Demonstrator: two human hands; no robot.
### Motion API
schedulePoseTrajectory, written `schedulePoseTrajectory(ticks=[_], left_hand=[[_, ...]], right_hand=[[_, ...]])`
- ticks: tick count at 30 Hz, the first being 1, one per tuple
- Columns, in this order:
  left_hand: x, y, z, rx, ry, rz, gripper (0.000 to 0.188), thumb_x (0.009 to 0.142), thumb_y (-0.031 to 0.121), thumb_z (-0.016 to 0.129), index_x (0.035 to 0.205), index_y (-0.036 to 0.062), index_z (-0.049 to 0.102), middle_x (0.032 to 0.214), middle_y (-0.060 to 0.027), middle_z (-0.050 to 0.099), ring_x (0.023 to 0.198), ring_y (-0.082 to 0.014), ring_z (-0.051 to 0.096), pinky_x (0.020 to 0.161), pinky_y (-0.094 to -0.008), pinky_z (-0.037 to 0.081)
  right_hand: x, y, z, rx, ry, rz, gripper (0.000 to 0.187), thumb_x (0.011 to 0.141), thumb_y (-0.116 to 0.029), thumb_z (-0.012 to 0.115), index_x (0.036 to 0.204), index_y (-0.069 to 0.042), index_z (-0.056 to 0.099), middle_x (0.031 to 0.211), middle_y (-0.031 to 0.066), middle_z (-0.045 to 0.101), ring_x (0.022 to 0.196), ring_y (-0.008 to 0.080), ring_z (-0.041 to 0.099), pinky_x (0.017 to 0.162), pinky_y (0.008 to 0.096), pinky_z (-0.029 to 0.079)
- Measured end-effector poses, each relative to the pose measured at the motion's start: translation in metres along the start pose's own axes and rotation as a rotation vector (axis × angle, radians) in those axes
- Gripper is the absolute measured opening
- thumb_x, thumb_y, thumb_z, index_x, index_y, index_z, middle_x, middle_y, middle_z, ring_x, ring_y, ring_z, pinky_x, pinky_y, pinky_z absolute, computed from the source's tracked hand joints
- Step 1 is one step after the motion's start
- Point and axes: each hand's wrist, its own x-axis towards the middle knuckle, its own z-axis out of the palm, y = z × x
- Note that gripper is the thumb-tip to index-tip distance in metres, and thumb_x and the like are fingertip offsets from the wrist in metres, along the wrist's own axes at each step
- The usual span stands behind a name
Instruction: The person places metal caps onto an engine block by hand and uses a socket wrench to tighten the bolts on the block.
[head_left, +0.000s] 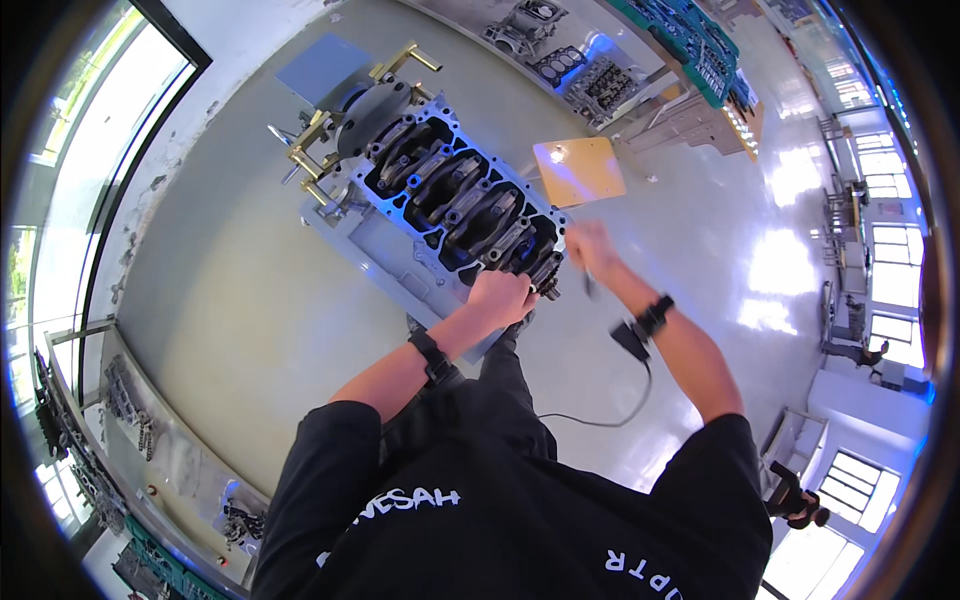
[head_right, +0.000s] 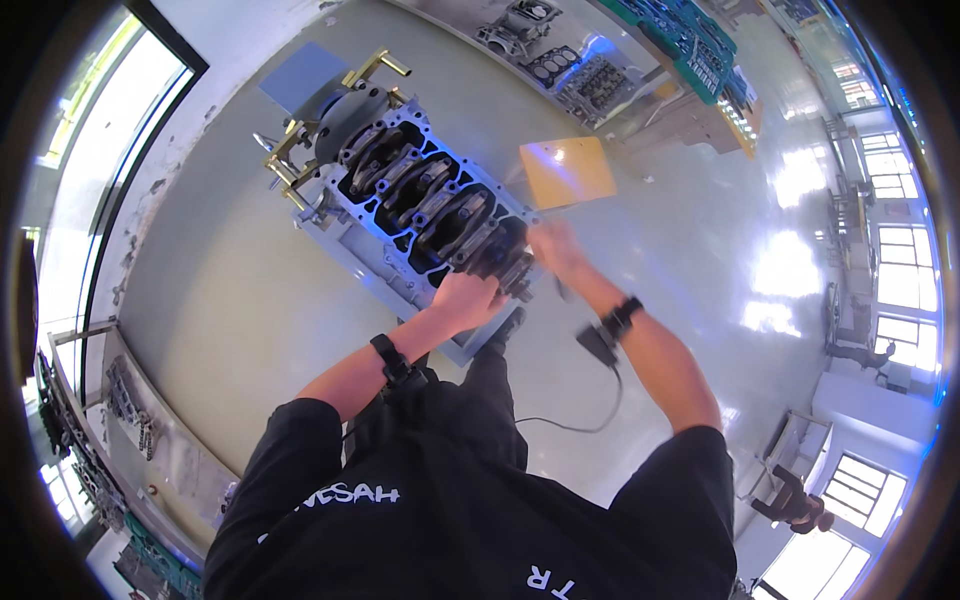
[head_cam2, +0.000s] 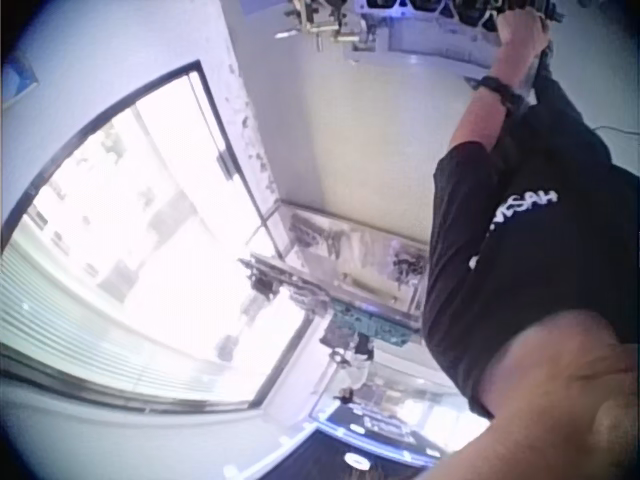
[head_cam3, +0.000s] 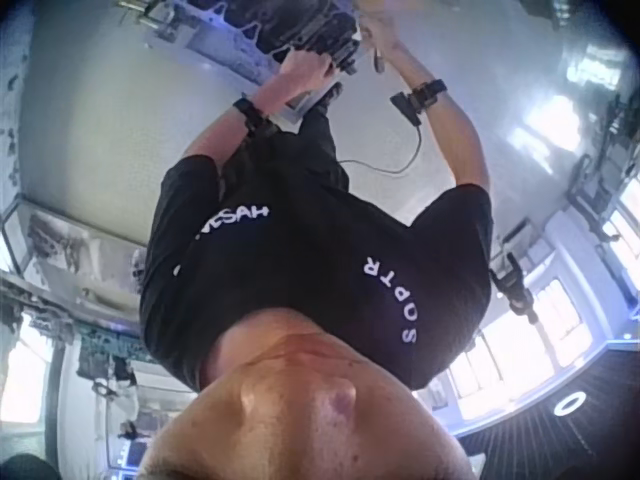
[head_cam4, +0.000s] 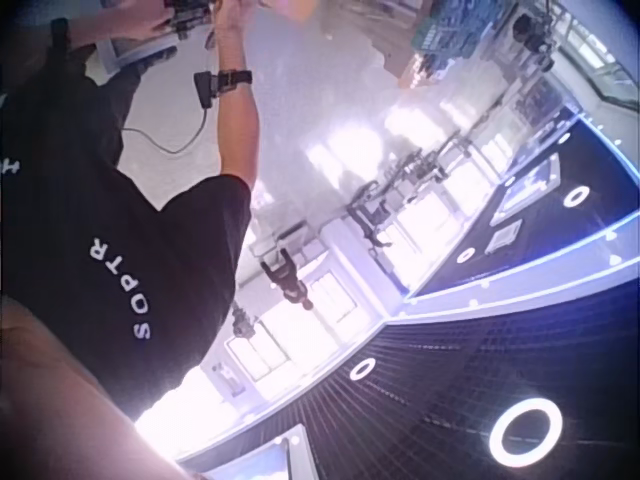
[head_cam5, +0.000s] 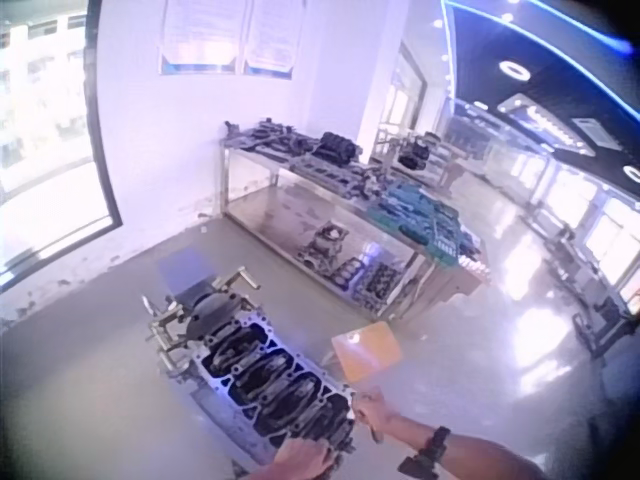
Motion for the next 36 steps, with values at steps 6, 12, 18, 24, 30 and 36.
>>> schedulePoseTrajectory(ticks=[6,12,18,24,30,36], left_hand=[[-0.008,0.003,-0.002,0.005,0.013,-0.028,0.037,0.088,0.04,0.047,0.083,0.0042,0.057,0.068,-0.0151,0.063,0.065,-0.0333,0.063,0.06,-0.0439,0.048],[-0.006,0.004,0.011,0.031,0.065,-0.045,0.036,0.085,0.042,0.052,0.084,0.0062,0.057,0.066,-0.0115,0.064,0.063,-0.029,0.065,0.058,-0.0394,0.049],[-0.008,0.005,0.005,0.04,0.071,-0.024,0.041,0.083,0.045,0.056,0.081,0.0043,0.057,0.066,-0.0106,0.064,0.064,-0.0278,0.065,0.058,-0.0387,0.049],[-0.006,0.002,0.006,-0.018,0.028,-0.03,0.04,0.082,0.044,0.056,0.081,0.0036,0.057,0.067,-0.014,0.063,0.069,-0.0313,0.063,0.06,-0.0413,0.048],[-0.009,0.001,0.01,0.004,0.118,0.012,0.035,0.082,0.039,0.057,0.079,0.0047,0.057,0.063,-0.0109,0.063,0.063,-0.0286,0.064,0.057,-0.0395,0.049],[-0.005,0.004,0.012,0.001,0.097,-0.027,0.034,0.083,0.039,0.053,0.077,0.0056,0.057,0.062,-0.0103,0.063,0.059,-0.0286,0.063,0.055,-0.0395,0.049]], right_hand=[[0.056,-0.19,0.024,0.793,-0.018,-0.504,0.026,0.076,-0.016,0.045,0.053,-0.008,0.036,0.042,0.0045,0.03,0.039,0.0149,0.027,0.044,0.0298,0.024],[0.022,-0.101,0.015,0.342,-0.081,-0.602,0.027,0.08,-0.015,0.046,0.055,-0.006,0.04,0.046,0.0047,0.039,0.039,0.0144,0.034,0.041,0.0283,0.028],[-0.04,-0.025,-0.049,0.014,-0.211,0.189,0.031,0.079,-0.012,0.049,0.05,-0.007,0.039,0.044,0.0008,0.037,0.037,0.0089,0.034,0.035,0.0245,0.023],[-0.003,-0.002,-0.021,-0.182,-0.328,-0.026,0.033,0.079,-0.018,0.048,0.048,-0.007,0.043,0.042,0.0027,0.039,0.035,0.0104,0.036,0.035,0.0259,0.024],[0.082,-0.186,0.011,0.734,-0.166,-0.431,0.031,0.078,-0.026,0.043,0.052,-0.012,0.032,0.045,0.0014,0.027,0.04,0.0133,0.022,0.046,0.0298,0.023],[0.046,-0.122,0.018,0.526,-0.041,-0.383,0.03,0.078,-0.026,0.044,0.054,-0.011,0.034,0.043,0.0023,0.027,0.037,0.0128,0.021,0.041,0.0299,0.021]])
